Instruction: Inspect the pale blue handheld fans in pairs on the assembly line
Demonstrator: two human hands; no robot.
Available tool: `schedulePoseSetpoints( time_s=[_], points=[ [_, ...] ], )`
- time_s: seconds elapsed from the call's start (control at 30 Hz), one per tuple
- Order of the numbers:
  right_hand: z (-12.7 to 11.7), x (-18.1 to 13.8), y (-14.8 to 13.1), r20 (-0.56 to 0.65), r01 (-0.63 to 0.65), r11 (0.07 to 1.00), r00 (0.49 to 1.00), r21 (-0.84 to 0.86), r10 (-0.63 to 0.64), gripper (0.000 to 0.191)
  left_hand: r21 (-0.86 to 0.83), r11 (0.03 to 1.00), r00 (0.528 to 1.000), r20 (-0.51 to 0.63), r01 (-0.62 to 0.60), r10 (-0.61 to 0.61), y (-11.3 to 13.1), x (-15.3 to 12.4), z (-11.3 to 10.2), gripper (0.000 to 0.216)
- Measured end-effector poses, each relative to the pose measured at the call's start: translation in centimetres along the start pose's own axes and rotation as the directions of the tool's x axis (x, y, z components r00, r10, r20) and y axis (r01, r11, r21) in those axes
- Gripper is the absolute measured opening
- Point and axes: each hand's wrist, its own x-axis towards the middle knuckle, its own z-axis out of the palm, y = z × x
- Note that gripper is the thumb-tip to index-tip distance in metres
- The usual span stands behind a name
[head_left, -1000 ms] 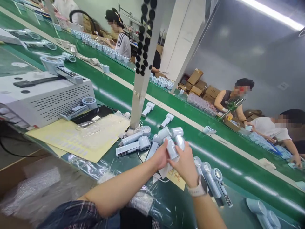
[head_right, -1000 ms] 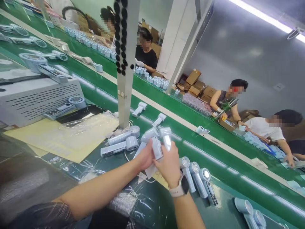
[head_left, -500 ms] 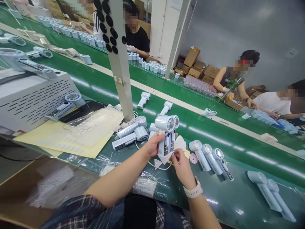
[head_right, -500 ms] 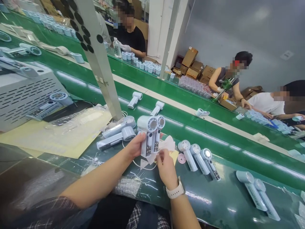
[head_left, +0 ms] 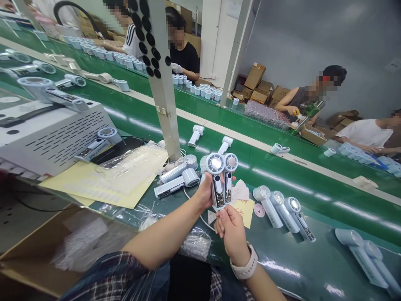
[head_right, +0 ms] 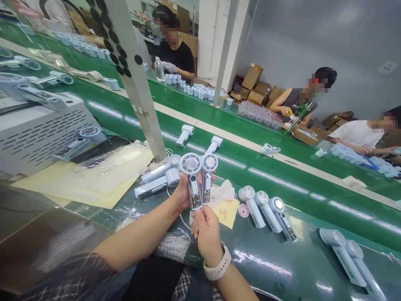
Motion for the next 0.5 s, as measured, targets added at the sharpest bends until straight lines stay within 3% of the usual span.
schedulePoseSetpoints(
  time_s=[0.07, 0.17, 0.27, 0.4, 0.5],
  points=[
    [0.2, -0.2, -0.2, 0.006, 0.034, 0.999, 0.999, 0.014, -0.034, 0.049, -0.003, 1.0, 1.0, -0.021, -0.022, 0.022, 0.0, -0.2, 0.3, 0.067],
    [-0.1, -0.3, -1.0, 0.045, 0.178, 0.968, 0.984, -0.178, -0.172, 0.044, -0.053, 0.995, 0.994, -0.077, -0.083, 0.079, 0.2, -0.3, 0.7, 0.068],
    [-0.5, -0.1, -1.6, 0.093, 0.305, 0.905, 0.952, -0.297, -0.29, 0.041, -0.175, 0.983, 0.991, -0.13, -0.055, 0.032, 0.6, -0.3, 0.9, 0.069],
    [-0.8, 0.2, -1.7, 0.001, 0.221, 0.922, 0.972, -0.317, -0.233, 0.042, -0.204, 0.978, 0.993, -0.114, -0.043, 0.019, 1.2, -0.3, 1.1, 0.069],
    [-1.2, 0.3, -1.9, 0.006, 0.178, 0.927, 0.982, -0.331, -0.186, 0.044, -0.216, 0.976, 0.997, -0.08, -0.027, 0.01, 1.5, -0.5, 1.1, 0.067]
  ],
)
